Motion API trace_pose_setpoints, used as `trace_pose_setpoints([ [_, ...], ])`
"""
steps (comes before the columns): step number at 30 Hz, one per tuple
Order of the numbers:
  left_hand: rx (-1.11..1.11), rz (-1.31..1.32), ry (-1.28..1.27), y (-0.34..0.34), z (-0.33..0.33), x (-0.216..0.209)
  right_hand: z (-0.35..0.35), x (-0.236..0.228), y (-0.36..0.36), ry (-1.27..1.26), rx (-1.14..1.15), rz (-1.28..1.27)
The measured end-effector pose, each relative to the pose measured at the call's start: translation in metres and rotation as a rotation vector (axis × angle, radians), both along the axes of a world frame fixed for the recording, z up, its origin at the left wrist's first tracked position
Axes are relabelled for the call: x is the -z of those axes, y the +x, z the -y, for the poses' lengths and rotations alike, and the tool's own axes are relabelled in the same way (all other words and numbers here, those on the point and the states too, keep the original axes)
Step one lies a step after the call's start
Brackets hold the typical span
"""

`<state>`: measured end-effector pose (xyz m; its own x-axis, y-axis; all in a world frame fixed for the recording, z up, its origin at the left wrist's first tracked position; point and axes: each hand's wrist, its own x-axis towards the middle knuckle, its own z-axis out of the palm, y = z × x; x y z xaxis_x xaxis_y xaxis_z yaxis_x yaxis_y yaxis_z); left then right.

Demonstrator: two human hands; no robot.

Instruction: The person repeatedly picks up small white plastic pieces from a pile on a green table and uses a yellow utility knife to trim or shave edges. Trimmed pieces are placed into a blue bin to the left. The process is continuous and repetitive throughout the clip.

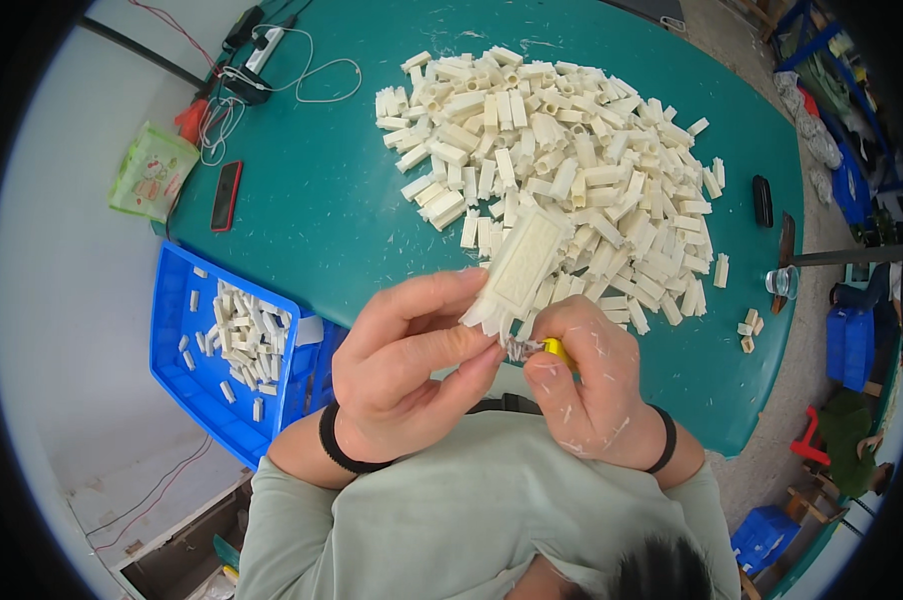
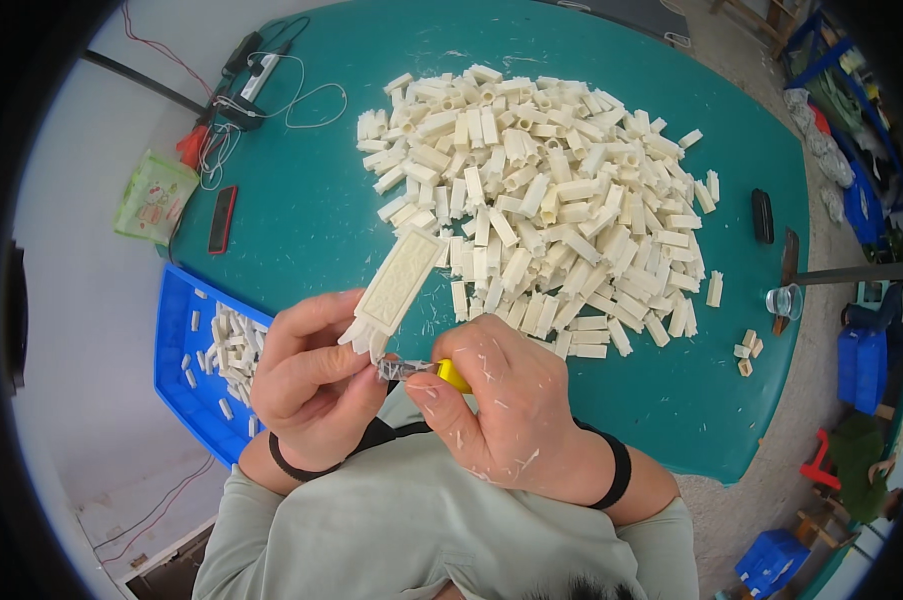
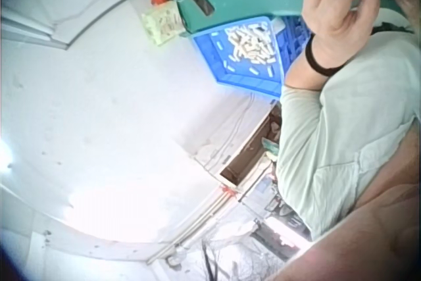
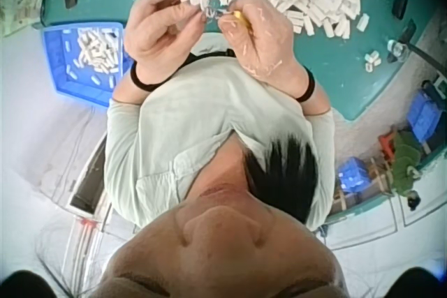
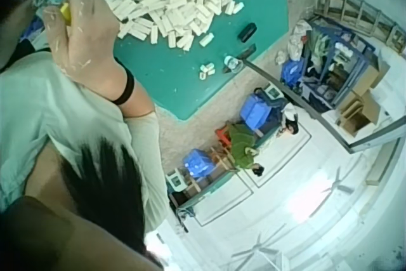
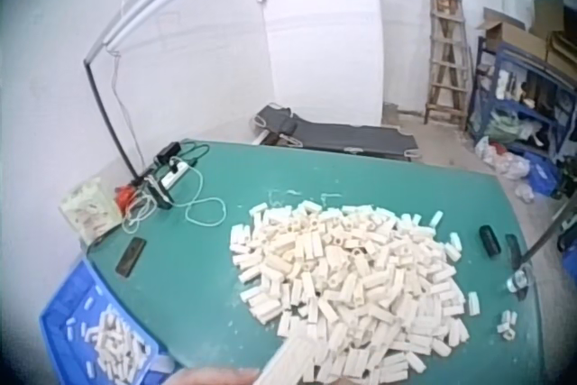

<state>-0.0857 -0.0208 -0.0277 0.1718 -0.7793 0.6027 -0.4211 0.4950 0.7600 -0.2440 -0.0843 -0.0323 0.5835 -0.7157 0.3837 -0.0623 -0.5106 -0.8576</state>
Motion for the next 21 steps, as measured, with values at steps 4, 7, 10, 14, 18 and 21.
trace_pose_setpoints([
  [4,-0.042,0.086,0.034,-0.001,-0.004,-0.004,0.002,0.000,-0.001,-0.048,0.016,-0.010],
  [7,-0.067,0.110,0.026,-0.003,-0.004,-0.005,0.002,0.003,0.000,-0.103,0.051,-0.007],
  [10,-0.090,0.135,0.019,-0.003,-0.006,-0.005,0.003,0.005,0.000,-0.113,0.104,-0.019],
  [14,-0.086,0.057,0.020,-0.005,-0.006,-0.003,0.003,0.004,-0.004,-0.107,0.041,-0.037],
  [18,0.027,-0.122,0.069,-0.002,-0.002,-0.002,0.005,0.005,-0.012,0.303,-0.045,0.177],
  [21,0.190,-0.197,0.161,0.002,-0.006,0.007,0.000,0.008,-0.009,0.680,0.000,0.344],
])
